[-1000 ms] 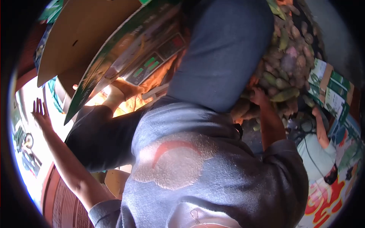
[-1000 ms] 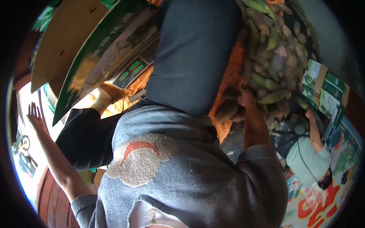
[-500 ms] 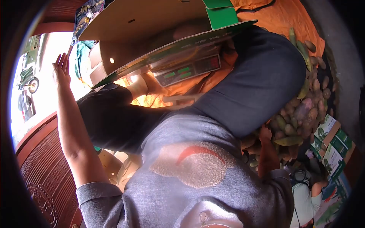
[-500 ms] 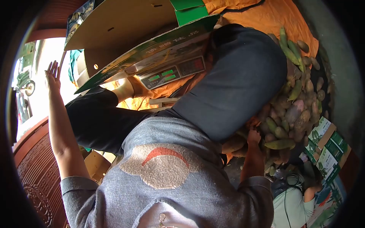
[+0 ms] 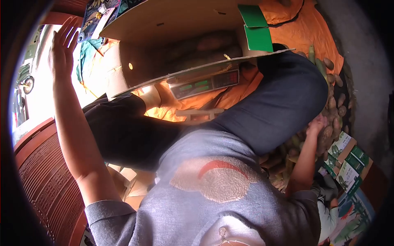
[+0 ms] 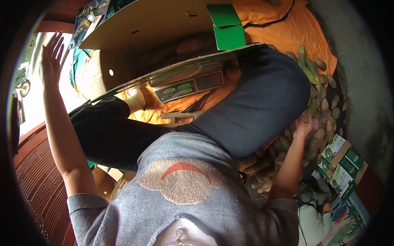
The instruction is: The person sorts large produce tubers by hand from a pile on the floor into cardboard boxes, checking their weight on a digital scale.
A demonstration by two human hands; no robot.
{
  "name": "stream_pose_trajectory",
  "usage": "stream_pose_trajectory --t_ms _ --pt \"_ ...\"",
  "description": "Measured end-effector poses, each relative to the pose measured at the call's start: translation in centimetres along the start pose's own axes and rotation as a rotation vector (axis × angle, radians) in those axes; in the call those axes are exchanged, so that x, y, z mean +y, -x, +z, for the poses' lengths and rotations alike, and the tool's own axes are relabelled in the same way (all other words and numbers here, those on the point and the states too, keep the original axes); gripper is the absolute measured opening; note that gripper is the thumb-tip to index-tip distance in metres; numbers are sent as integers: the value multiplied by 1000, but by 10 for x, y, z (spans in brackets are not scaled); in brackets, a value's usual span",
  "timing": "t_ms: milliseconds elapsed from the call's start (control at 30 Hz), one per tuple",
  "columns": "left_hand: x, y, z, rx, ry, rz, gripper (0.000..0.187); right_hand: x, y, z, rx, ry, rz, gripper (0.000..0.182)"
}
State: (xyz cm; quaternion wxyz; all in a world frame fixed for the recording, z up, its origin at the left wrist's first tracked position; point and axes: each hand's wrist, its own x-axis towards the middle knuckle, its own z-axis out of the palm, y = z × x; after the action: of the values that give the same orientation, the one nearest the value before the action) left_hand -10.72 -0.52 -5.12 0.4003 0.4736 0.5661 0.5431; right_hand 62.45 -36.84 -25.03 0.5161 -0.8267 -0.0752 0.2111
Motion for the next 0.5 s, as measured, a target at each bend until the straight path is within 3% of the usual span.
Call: stream_pose_trajectory --t_ms 133,267,367,467,500 --pt "7 1 22 -242 -76 -3 51 -175 36 46 -177 -123 -426 38" --pt "-5 8 42 -448 -285 95 49 -303 110 102 -454 -110 -687 43" --pt "-3 22 58 -554 -453 179 44 -351 177 157 -653 26 -879 44" --pt "3 37 66 -530 -673 225 38 -365 234 218 -954 270 -985 44" --pt "8 40 66 -539 -682 296 36 -361 250 239 -1052 292 -894 44"
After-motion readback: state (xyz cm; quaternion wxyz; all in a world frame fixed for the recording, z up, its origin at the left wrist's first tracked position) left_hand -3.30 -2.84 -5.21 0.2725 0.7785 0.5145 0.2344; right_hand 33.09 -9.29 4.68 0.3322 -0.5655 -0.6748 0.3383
